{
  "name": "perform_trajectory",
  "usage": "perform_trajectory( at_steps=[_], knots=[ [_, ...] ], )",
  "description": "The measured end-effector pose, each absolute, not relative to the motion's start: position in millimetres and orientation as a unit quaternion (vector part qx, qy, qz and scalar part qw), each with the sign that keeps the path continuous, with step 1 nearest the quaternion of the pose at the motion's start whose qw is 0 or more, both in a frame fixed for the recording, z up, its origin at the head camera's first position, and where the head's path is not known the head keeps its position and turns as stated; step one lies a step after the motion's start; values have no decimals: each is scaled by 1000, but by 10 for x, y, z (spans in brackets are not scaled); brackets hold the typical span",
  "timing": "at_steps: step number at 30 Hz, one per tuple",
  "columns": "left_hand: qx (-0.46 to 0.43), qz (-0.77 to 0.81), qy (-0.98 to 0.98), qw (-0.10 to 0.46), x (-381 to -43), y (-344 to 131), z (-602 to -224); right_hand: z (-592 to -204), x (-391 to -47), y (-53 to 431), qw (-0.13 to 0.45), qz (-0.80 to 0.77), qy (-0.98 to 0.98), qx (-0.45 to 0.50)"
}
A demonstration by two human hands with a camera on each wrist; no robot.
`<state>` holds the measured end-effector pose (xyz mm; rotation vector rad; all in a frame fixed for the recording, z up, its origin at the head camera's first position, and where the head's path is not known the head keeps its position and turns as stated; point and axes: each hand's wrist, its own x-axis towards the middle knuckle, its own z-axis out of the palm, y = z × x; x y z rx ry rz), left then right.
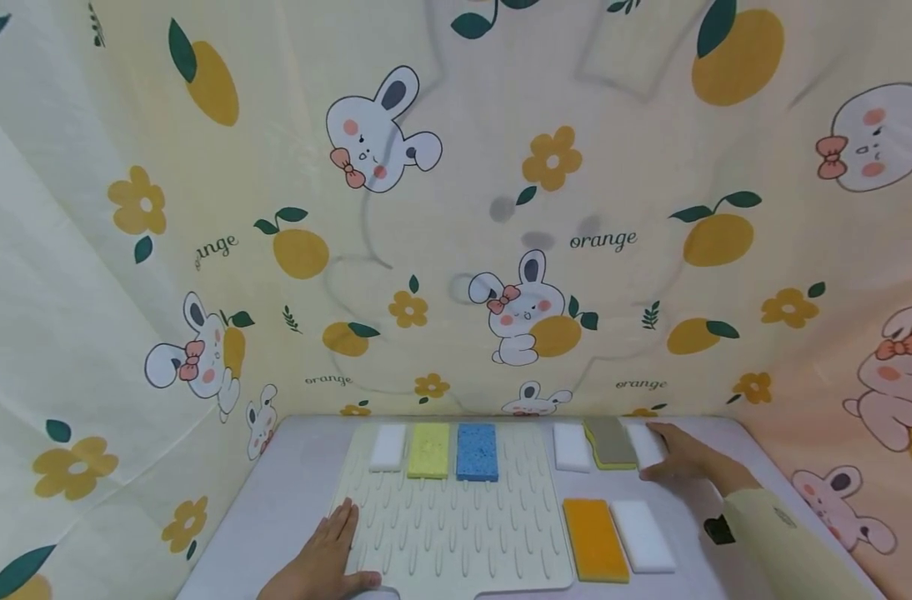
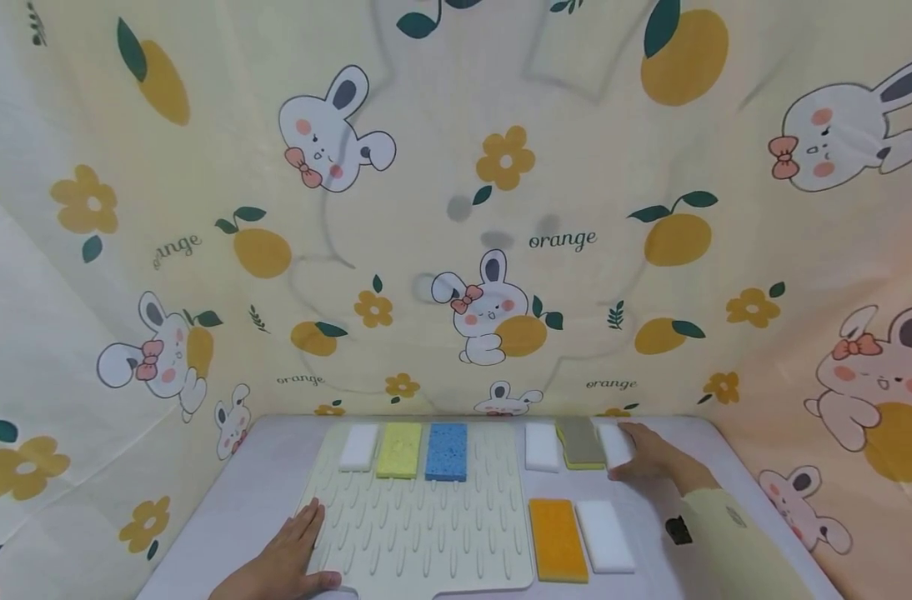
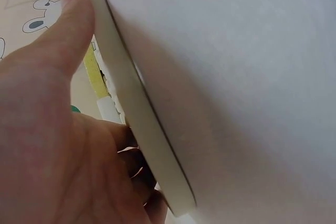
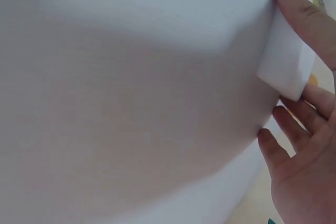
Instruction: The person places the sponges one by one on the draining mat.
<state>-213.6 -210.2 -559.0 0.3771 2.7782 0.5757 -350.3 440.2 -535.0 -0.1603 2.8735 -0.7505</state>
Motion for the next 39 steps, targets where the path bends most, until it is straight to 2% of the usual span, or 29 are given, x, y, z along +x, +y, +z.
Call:
perform_trajectory(
  at_steps=[10, 18, 33, 39],
  knots=[
    [134, 197, 962, 137, -2130, -2101, -5601, -5415, -3455, 4447, 81, -253, 964, 19],
    [125, 199, 961, 149, -2140, -2085, -5610, -5330, -3316, 4502, 73, -252, 965, 26],
    [124, 199, 961, 146, -2121, -2088, -5557, -5187, -3159, 4441, -27, -258, 966, -23],
    [122, 196, 962, 145, -2120, -2078, -5558, -5126, -3137, 4270, -31, -272, 961, -29]
  ],
)
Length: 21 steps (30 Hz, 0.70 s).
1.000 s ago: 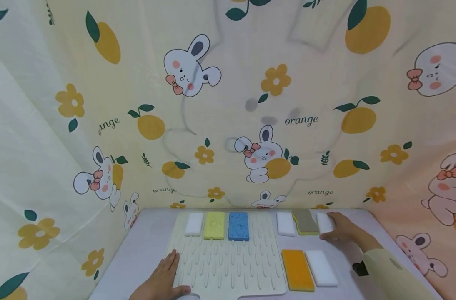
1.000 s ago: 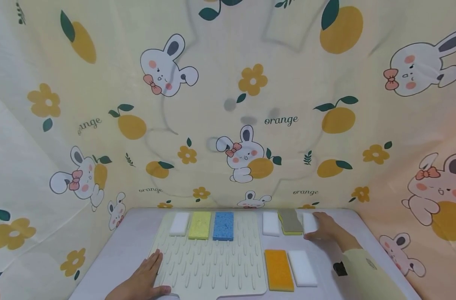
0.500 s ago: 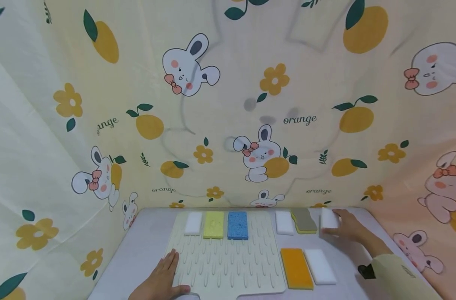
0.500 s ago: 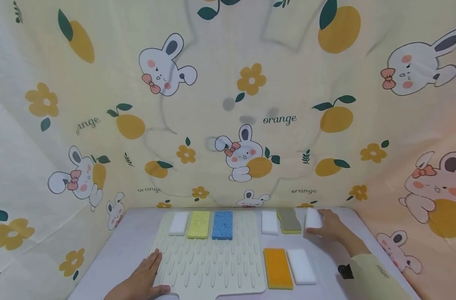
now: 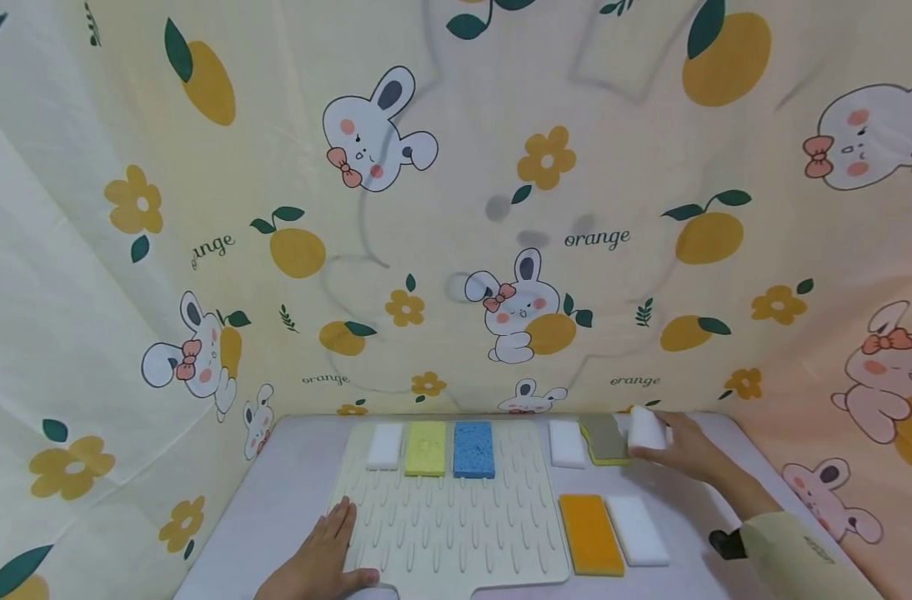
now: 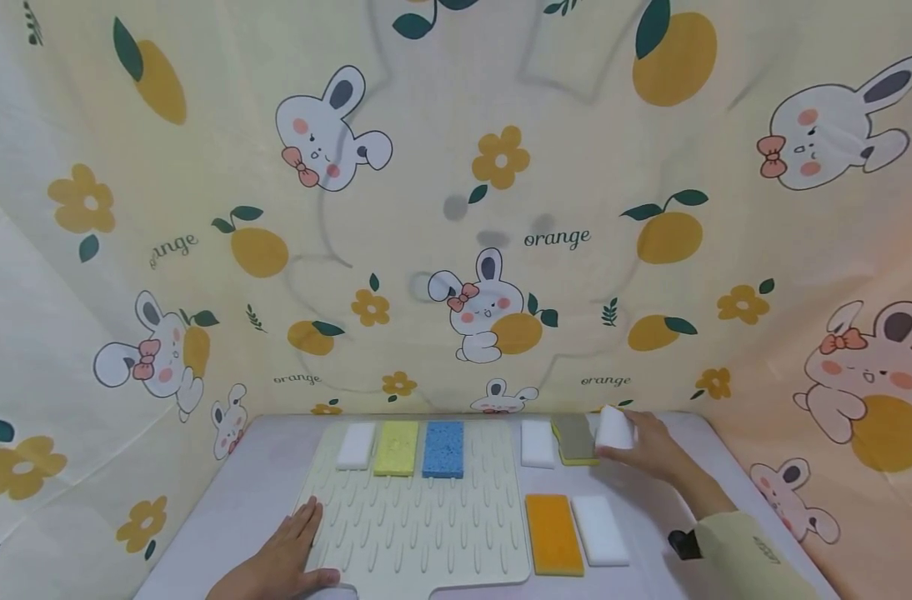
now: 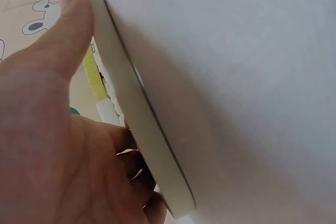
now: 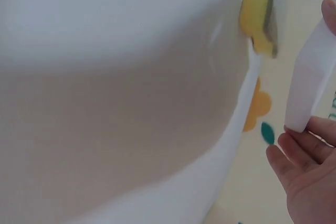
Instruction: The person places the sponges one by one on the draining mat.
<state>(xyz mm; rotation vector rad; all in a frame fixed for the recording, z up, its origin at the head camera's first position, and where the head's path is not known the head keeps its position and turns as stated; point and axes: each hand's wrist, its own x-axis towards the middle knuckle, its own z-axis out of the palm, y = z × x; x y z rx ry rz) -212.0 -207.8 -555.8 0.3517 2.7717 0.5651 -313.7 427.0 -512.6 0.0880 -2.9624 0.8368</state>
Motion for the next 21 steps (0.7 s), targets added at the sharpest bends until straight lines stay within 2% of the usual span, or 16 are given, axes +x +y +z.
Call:
perform_trajectory(
  at_steps=[11, 21],
  knots=[
    [119, 195, 963, 146, -2136, -2093, -5591, -5039, -3119, 3892, 17, 273, -961, 41],
    [117, 193, 963, 146, -2138, -2084, -5597, -5007, -3128, 3517, 31, 296, -951, 86]
  ],
)
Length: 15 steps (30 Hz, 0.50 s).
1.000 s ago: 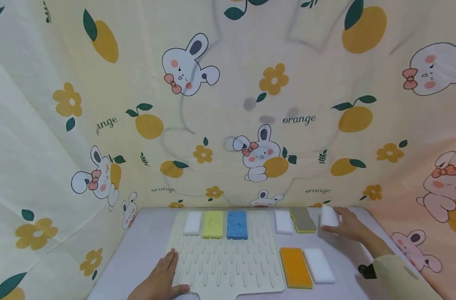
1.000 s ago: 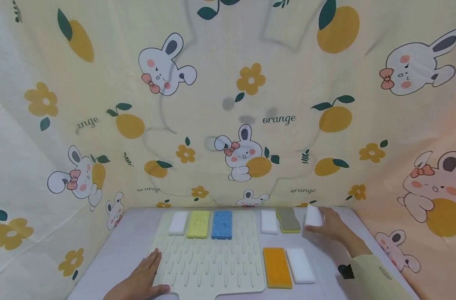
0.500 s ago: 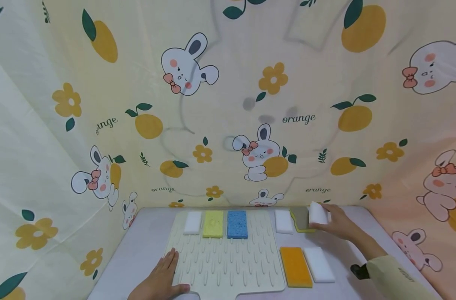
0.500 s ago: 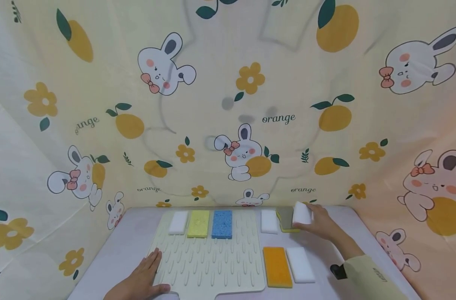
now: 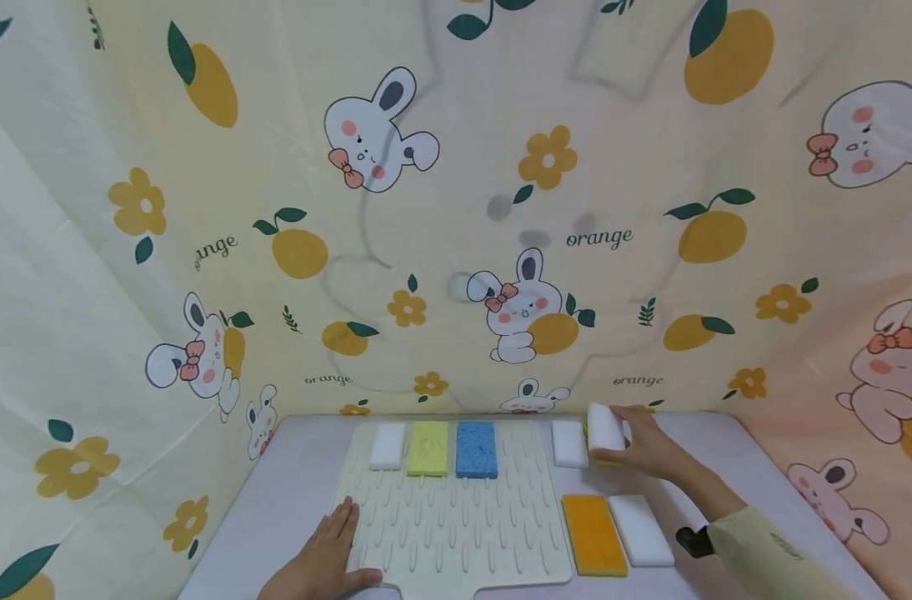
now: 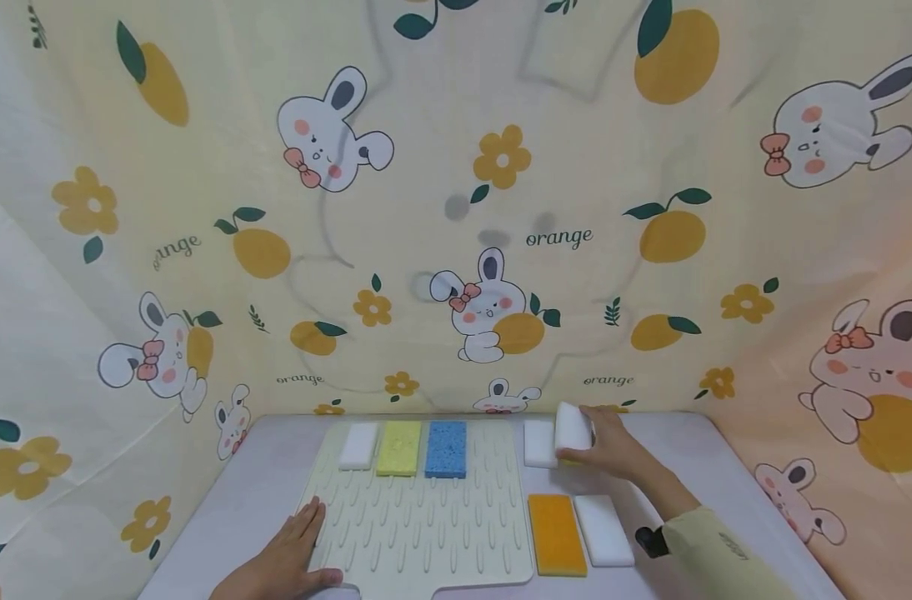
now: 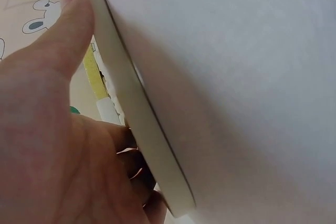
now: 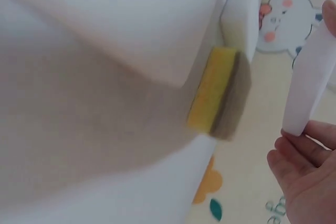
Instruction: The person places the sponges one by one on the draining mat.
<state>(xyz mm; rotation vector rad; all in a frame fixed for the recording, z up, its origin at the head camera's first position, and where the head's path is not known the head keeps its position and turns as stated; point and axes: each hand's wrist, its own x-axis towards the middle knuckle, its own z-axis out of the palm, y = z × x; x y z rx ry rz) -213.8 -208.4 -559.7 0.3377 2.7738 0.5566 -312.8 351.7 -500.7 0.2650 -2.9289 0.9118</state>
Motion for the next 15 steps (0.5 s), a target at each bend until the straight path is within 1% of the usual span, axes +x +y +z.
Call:
perform_trajectory(
  at_steps=[6, 11, 15],
  knots=[
    [133, 200, 961, 139, -2120, -2104, -5567, -5019, -3139, 3312, 18, 290, -952, 98],
    [137, 205, 959, 140, -2112, -2116, -5572, -5064, -3189, 3187, 33, 293, -947, 132],
    [133, 200, 960, 143, -2119, -2114, -5591, -5065, -3200, 3075, 27, 290, -947, 137]
  ],
)
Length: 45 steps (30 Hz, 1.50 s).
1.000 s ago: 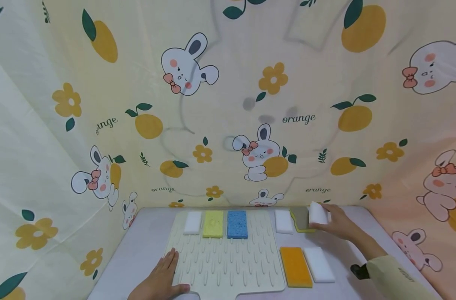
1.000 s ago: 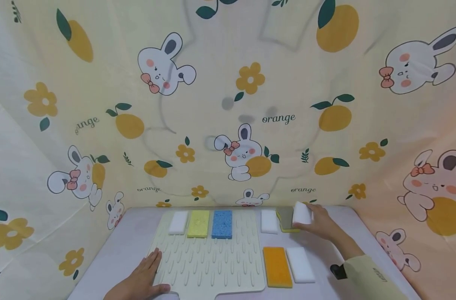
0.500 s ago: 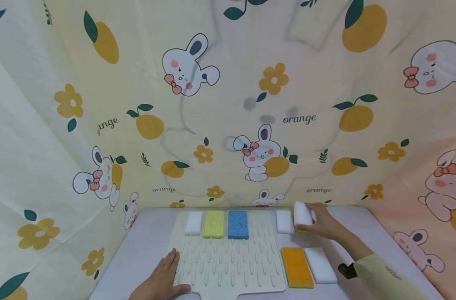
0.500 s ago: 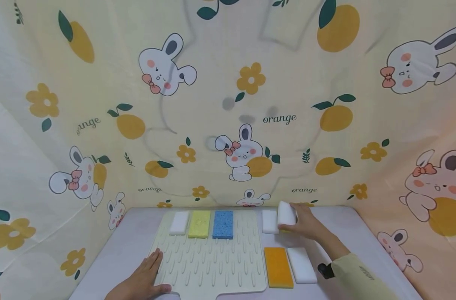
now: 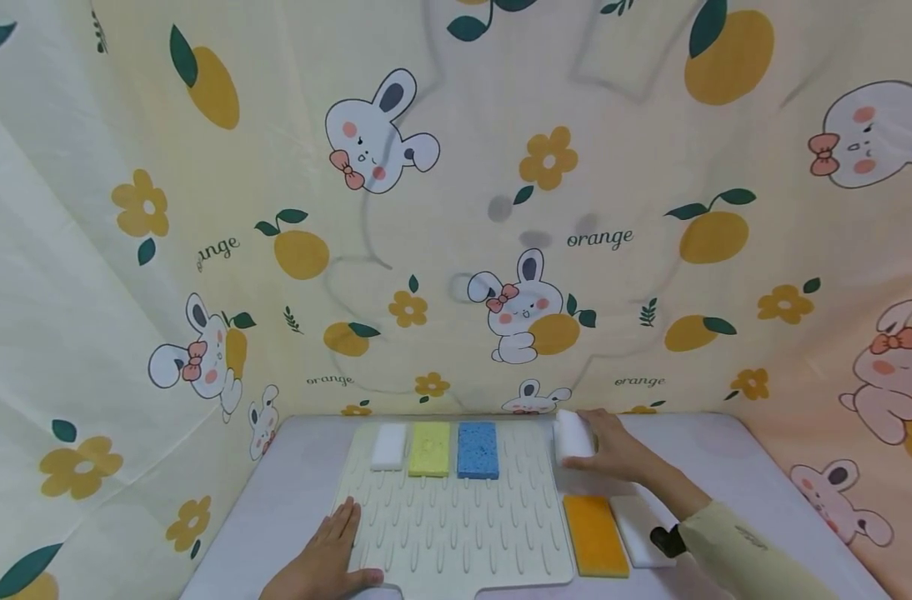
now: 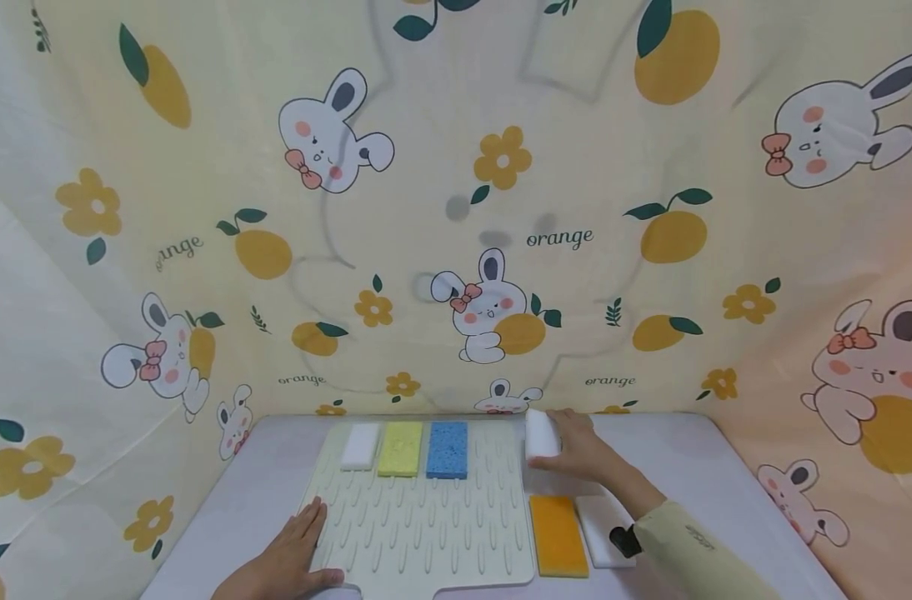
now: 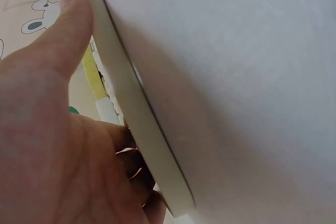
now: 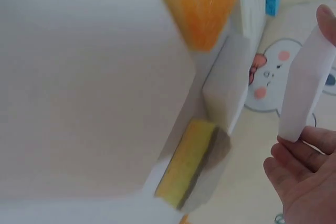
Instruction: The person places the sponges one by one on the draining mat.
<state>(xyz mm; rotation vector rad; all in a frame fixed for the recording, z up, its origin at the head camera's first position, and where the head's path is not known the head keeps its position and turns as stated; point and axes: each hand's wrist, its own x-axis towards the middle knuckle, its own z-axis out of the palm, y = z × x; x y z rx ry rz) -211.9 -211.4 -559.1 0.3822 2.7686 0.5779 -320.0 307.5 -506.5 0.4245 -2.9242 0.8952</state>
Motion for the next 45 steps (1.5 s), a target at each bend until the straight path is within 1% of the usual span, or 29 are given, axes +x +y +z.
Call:
perform_trajectory(
  at_steps=[8, 13, 17, 24, 28, 35, 45],
  knots=[
    [137, 204, 959, 144, -2098, -2116, -5599, -5072, -3197, 2835, 39, 227, -963, 138],
    [146, 202, 959, 131, -2087, -2129, -5586, -5123, -3265, 2699, 29, 209, -968, 133],
    [143, 205, 959, 133, -2090, -2129, -5593, -5154, -3309, 2612, 24, 223, -963, 149],
    [146, 199, 960, 133, -2090, -2139, -5608, -5123, -3303, 2486, -9, 252, -949, 188],
    [149, 202, 960, 123, -2081, -2148, -5582, -5110, -3345, 2415, -25, 233, -954, 186],
    [147, 192, 963, 119, -2086, -2147, -5574, -5108, -3417, 2292, -75, 207, -960, 174],
    [153, 196, 962, 114, -2076, -2137, -5573, -5245, -3571, 2198, -91, 187, -966, 155]
  ],
)
